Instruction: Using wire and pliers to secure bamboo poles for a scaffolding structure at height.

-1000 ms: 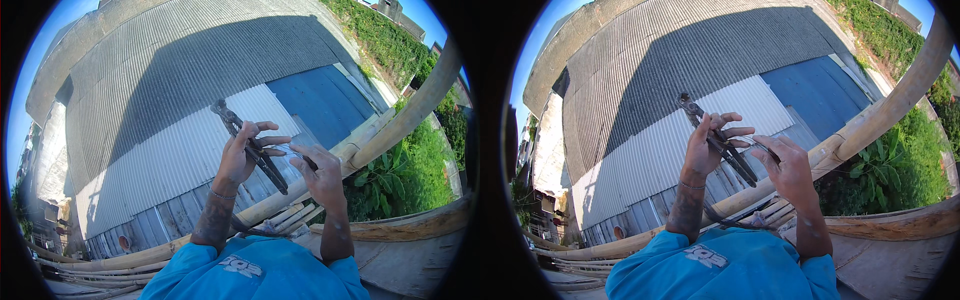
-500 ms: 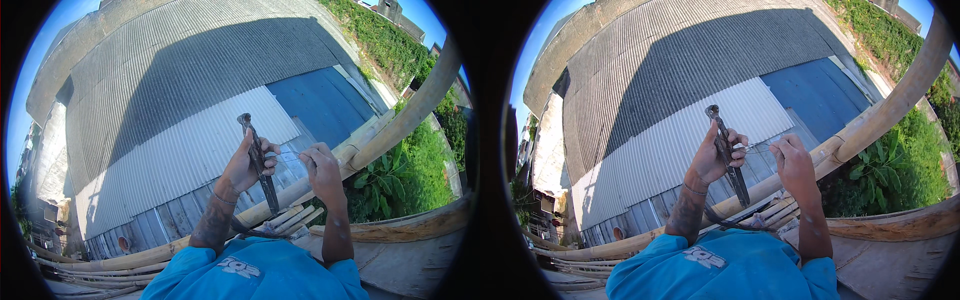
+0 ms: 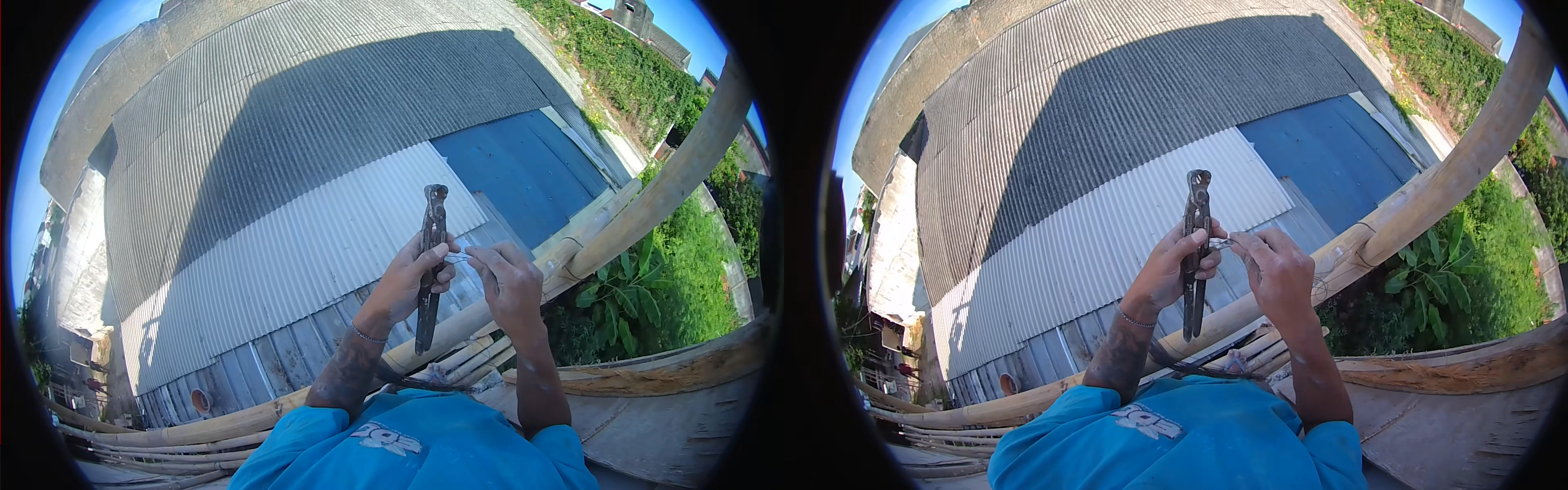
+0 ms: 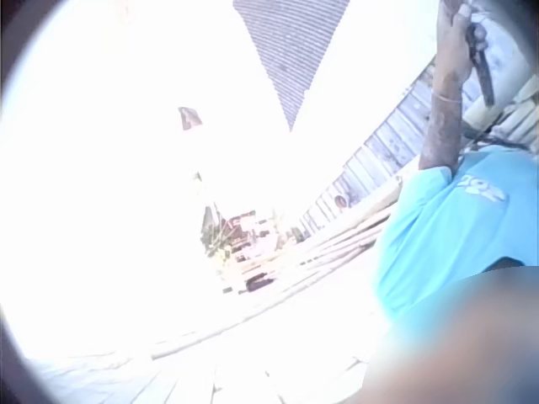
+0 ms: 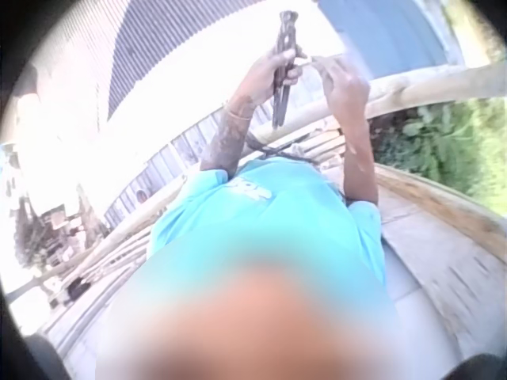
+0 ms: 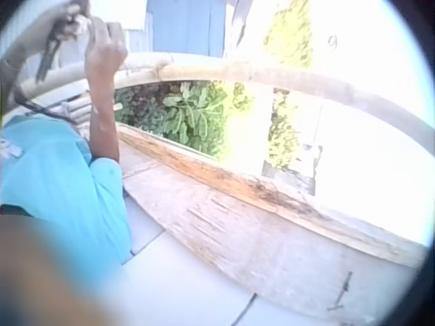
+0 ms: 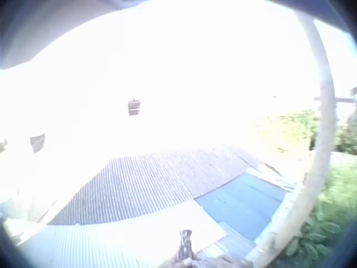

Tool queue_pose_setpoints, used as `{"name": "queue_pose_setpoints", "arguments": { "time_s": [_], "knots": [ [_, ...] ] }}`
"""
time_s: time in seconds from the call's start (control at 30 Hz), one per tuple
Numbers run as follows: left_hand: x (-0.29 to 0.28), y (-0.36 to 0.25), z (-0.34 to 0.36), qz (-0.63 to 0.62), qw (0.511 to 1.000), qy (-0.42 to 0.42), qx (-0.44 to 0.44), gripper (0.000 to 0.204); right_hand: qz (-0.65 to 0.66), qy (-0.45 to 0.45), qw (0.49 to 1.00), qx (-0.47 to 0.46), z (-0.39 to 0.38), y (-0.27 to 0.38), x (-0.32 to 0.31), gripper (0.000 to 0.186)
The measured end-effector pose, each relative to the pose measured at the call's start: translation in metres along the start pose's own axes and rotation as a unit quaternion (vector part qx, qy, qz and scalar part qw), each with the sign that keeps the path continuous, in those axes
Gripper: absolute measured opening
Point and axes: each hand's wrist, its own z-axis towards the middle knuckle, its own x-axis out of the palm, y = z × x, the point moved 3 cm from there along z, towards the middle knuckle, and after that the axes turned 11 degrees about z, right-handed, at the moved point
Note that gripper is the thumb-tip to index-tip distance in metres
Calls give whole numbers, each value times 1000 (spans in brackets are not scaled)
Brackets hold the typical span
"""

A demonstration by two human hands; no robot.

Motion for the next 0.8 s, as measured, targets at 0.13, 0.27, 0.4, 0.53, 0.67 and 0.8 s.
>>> {"name": "queue_pose_setpoints", "arguments": {
  "time_s": [0.13, 0.27, 0.4, 0.53, 0.67, 0.8],
  "knots": [
    [5, 2, 2, 55, 995, -72, 49, 34, 37, -24, 999, -19, -4, 1, 2, 13],
    [-4, 4, 1, 56, 996, -22, 67, 41, 199, 182, 952, 146, -5, 2, -1, 21],
    [9, 7, 6, 114, 990, 39, 72, 41, 400, 48, 898, 179, 10, -16, 0, 37],
    [20, 19, 6, 163, 983, 58, 58, 38, 485, 64, 836, 247, 12, -14, 26, 36],
    [22, 18, 1, 66, 997, 16, 36, 48, 494, 35, 847, 193, 10, -8, 23, 29],
    [18, 2, 6, 181, 976, 81, 88, 46, 442, 47, 887, 124, 11, 6, 3, 26]
  ]
}}
